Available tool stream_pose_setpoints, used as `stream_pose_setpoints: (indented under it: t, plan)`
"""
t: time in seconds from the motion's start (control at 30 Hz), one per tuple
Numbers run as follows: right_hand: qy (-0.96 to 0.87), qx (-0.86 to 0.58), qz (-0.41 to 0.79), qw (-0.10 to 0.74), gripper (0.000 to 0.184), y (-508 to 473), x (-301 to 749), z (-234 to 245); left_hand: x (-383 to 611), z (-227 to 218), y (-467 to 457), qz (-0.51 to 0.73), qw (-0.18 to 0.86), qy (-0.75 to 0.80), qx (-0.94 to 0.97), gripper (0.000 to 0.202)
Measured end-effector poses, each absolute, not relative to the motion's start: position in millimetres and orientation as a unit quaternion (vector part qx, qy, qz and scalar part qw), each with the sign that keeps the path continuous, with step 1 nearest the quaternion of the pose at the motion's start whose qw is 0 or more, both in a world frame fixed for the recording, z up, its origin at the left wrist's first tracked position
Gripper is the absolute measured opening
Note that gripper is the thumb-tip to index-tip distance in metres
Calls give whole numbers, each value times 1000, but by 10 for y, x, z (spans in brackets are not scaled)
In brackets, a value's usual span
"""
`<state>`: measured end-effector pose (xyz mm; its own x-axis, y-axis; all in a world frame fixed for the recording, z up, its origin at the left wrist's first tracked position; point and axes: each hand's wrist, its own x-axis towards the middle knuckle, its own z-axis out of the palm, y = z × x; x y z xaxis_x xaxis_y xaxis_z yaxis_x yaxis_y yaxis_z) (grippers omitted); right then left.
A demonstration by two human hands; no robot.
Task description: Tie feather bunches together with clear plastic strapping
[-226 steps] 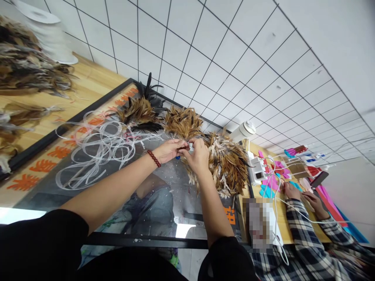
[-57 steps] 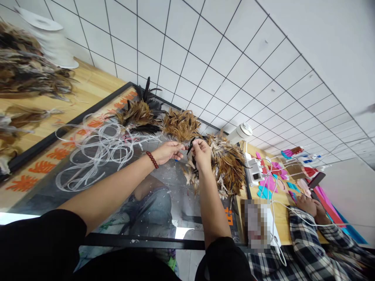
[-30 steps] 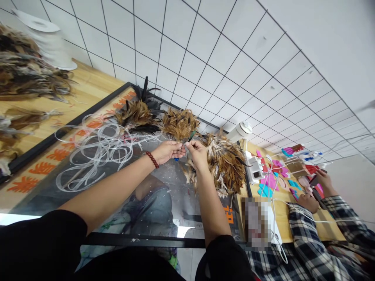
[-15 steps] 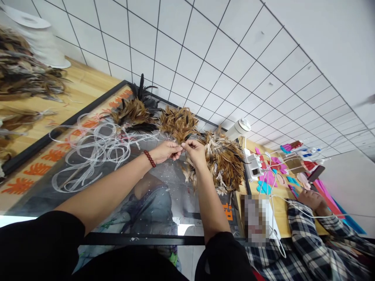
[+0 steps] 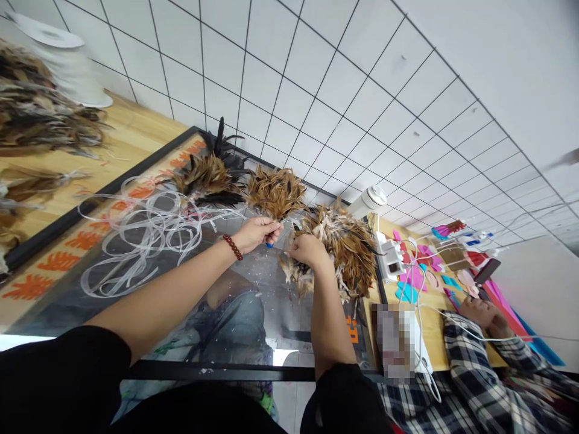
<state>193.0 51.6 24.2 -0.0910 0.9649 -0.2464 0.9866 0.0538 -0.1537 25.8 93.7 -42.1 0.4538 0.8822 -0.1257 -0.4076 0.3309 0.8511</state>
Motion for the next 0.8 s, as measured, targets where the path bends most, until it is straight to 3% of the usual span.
stream_pose_setpoints:
  t: [0.17,0.23,0.33,0.57,0.8]
  plan:
    - [683,596,-345,-243,21,581,2094,210,240,-386,950,443,779,281,344,15]
    - [625,573,-428,-312,28,587,2147,226,232,-379,958,449,787,274,324,11]
    - [594,558,-466,-345,31,588,2165,245,223,-377,966,449,793,278,304,9]
    - [584,562,-420,-408,32,625,1981,189,225,-352,940,435,796,287,308,9]
    - [611,618,-254,-424,32,702,1851,-25,206,-332,931,403,802,293,331,11]
